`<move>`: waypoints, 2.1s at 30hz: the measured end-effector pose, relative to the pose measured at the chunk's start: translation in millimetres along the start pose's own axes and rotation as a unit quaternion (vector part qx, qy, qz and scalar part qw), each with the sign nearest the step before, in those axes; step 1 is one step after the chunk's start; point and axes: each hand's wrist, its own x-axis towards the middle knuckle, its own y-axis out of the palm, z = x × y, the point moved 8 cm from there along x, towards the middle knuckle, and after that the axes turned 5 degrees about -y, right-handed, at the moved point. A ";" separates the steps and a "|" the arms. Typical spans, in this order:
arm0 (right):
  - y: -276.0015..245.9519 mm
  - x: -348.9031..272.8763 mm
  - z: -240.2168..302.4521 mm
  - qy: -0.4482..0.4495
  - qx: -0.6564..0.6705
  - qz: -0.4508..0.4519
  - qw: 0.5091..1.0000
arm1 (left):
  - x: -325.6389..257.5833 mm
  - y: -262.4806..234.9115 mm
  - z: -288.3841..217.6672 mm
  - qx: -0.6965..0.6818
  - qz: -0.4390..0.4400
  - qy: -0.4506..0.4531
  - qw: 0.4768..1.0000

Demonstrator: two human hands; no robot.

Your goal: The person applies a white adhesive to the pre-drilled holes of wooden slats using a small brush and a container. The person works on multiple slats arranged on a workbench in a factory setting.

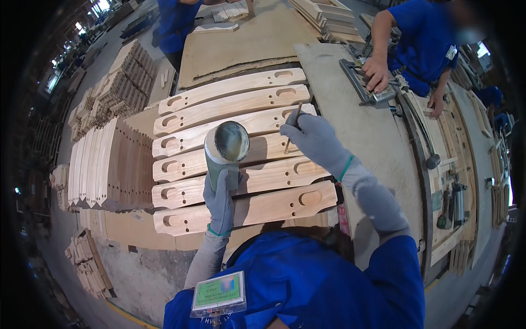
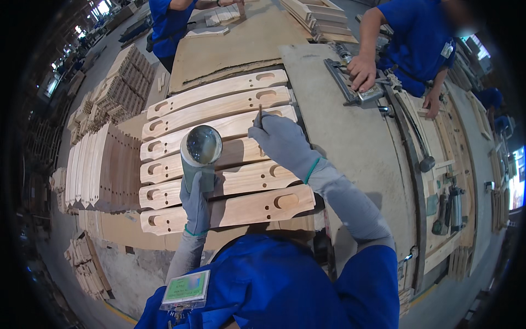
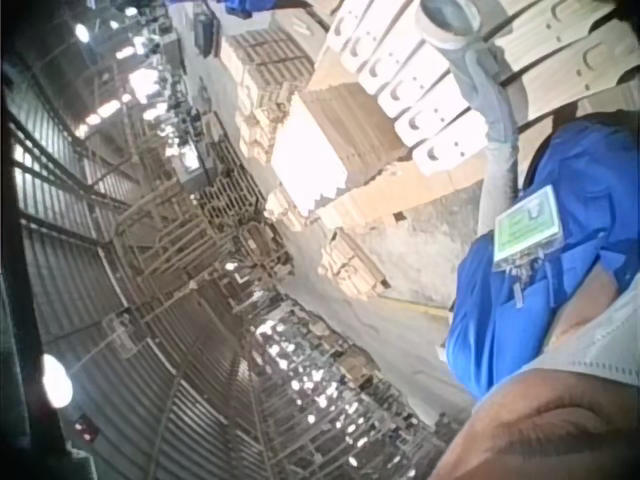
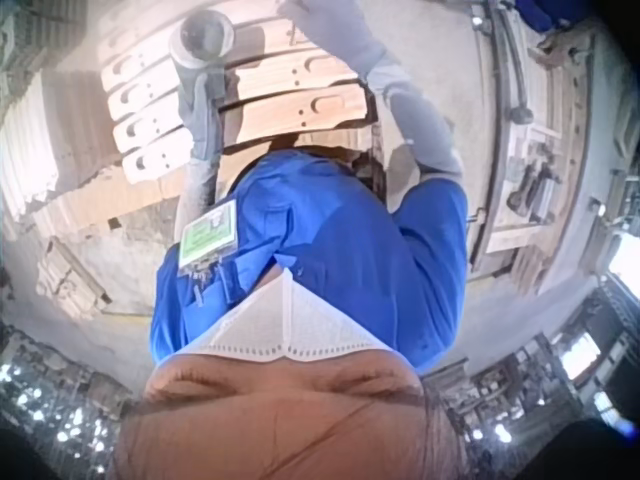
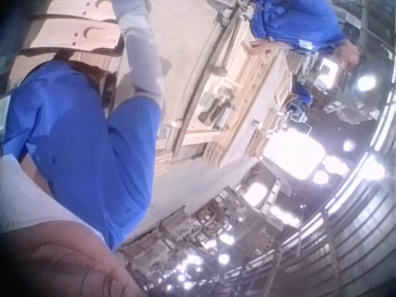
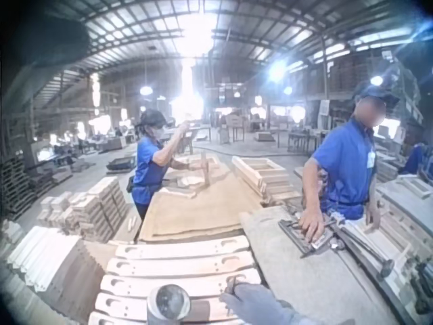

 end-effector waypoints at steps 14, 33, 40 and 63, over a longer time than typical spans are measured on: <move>9.0 20.6 -4.2 -0.026 -0.062 0.025 0.997 | 0.4 -0.7 -0.3 0.003 -0.003 -0.004 1.000; 9.4 5.4 -4.5 -0.018 -0.046 0.061 0.997 | -0.6 -2.0 0.2 0.009 -0.005 0.002 1.000; -30.6 -1.9 27.8 0.019 0.176 -0.017 0.984 | -4.6 2.8 -1.5 -0.054 0.059 -0.064 0.995; -49.9 -105.6 130.1 -0.155 0.136 0.005 0.978 | -50.5 20.5 -89.0 -0.141 0.096 0.035 0.985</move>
